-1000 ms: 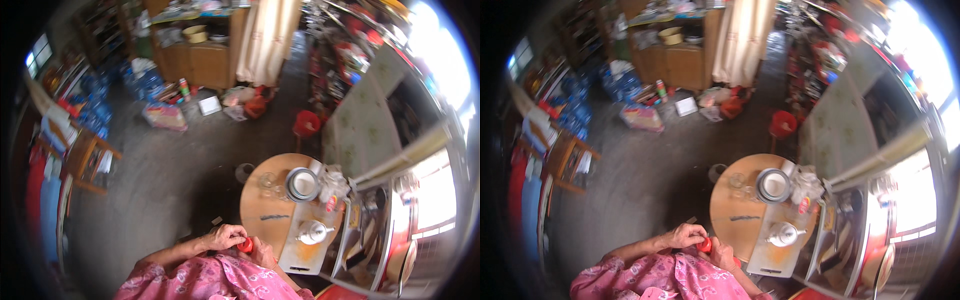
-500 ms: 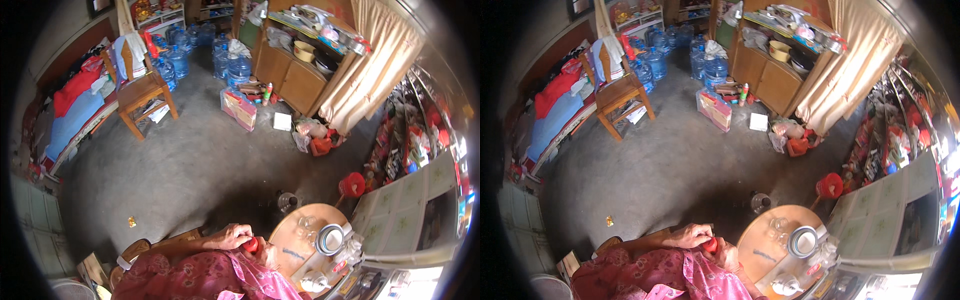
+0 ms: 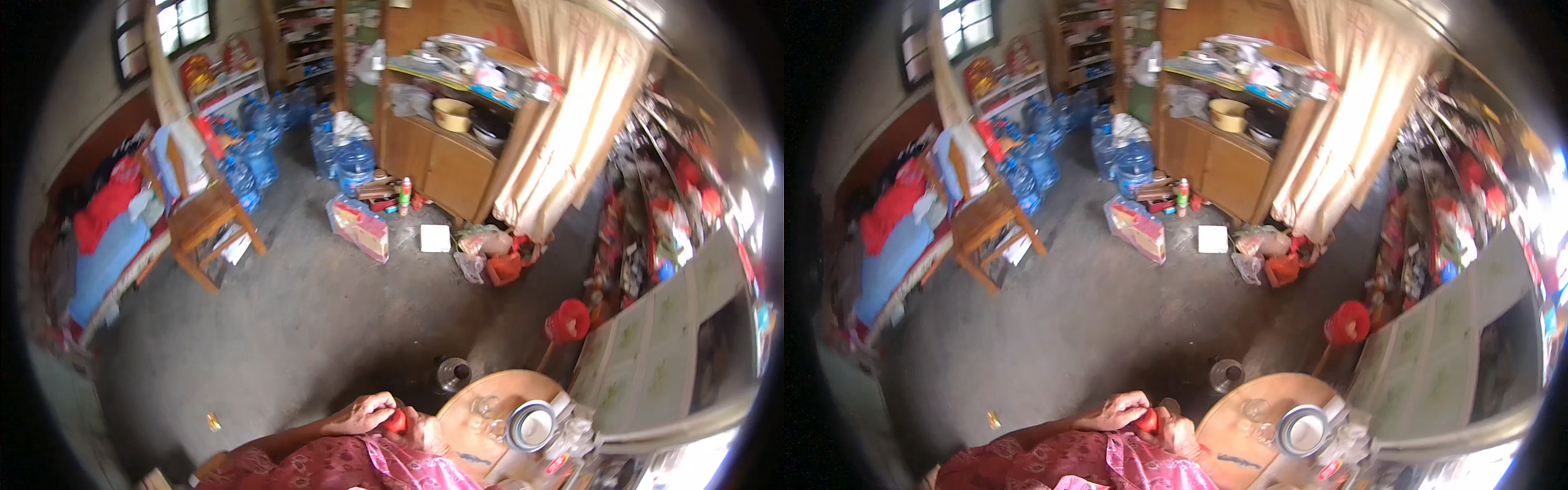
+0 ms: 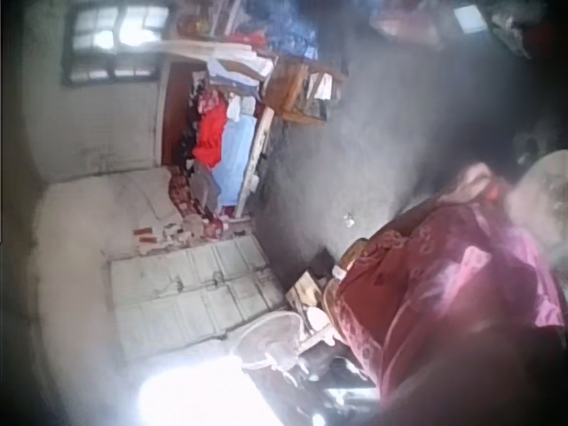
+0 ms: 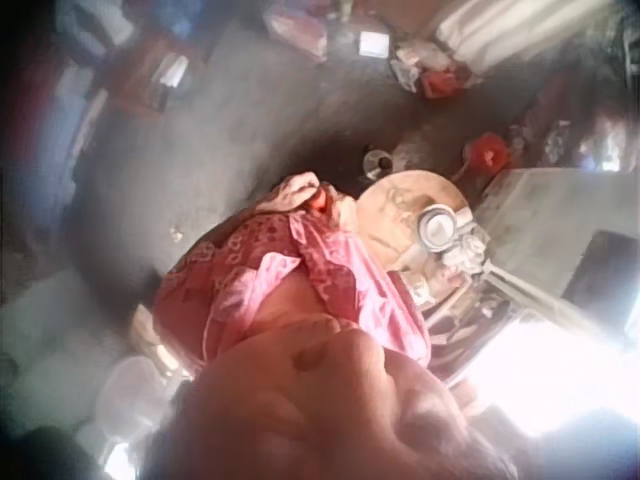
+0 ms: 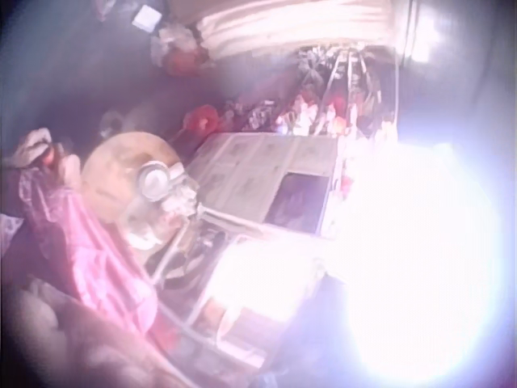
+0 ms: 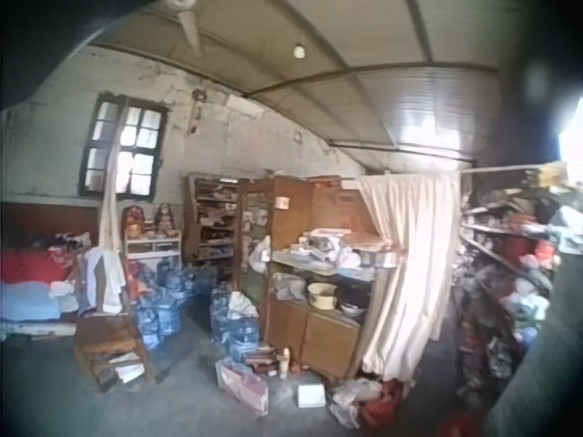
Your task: The person assembles a red handheld massager by attaching its head to the body and plugging it into a power strip. They then walk through a cluttered room and pick up a pink box from a shelf.
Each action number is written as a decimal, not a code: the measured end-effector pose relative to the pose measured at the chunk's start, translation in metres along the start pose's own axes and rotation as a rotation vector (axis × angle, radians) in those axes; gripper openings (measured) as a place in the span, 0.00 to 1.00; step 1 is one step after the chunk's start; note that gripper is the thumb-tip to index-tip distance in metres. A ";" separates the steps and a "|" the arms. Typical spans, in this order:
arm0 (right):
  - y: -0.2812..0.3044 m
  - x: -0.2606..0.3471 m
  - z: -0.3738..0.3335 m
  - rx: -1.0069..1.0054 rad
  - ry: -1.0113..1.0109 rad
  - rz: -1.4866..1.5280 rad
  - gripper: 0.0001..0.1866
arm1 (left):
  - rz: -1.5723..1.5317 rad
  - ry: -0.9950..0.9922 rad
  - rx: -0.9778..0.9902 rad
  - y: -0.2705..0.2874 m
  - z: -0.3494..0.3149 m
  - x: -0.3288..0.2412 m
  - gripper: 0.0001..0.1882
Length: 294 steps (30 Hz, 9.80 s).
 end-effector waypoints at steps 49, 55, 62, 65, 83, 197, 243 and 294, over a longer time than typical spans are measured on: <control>-0.192 0.290 0.387 0.764 0.484 0.112 0.22 | 0.396 -0.048 -0.840 0.362 -0.107 0.097 0.19; -0.220 0.338 0.465 0.841 0.579 0.183 0.20 | -0.111 0.085 -1.110 0.444 -0.086 0.085 0.20; -0.269 0.398 0.540 1.013 0.777 0.110 0.20 | -0.089 0.217 -1.315 0.510 -0.079 0.091 0.20; -0.290 0.422 0.547 1.112 0.863 0.059 0.20 | -0.068 0.143 -1.413 0.517 -0.092 0.116 0.19; -0.444 0.601 0.431 1.424 1.301 -0.075 0.19 | 0.262 0.194 -1.819 0.542 -0.311 0.105 0.14; -0.634 0.794 0.149 1.691 2.126 0.730 0.14 | 0.198 0.280 -2.721 0.470 -0.558 0.055 0.22; -0.542 0.800 0.449 1.156 1.396 0.476 0.27 | 0.850 0.593 -1.836 0.665 -0.494 0.065 0.20; -0.637 0.895 0.616 1.160 1.225 0.225 0.21 | 0.523 0.605 -1.688 0.863 -0.510 0.120 0.19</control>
Point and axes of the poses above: each hand's wrist, its own z-axis towards the middle knuckle, its own y-axis out of the back of the hand, x = y × z, the point moved 1 cm from there along z, towards the middle knuckle, and after that the axes turned 11 degrees about -y, right-handed, at the moved point
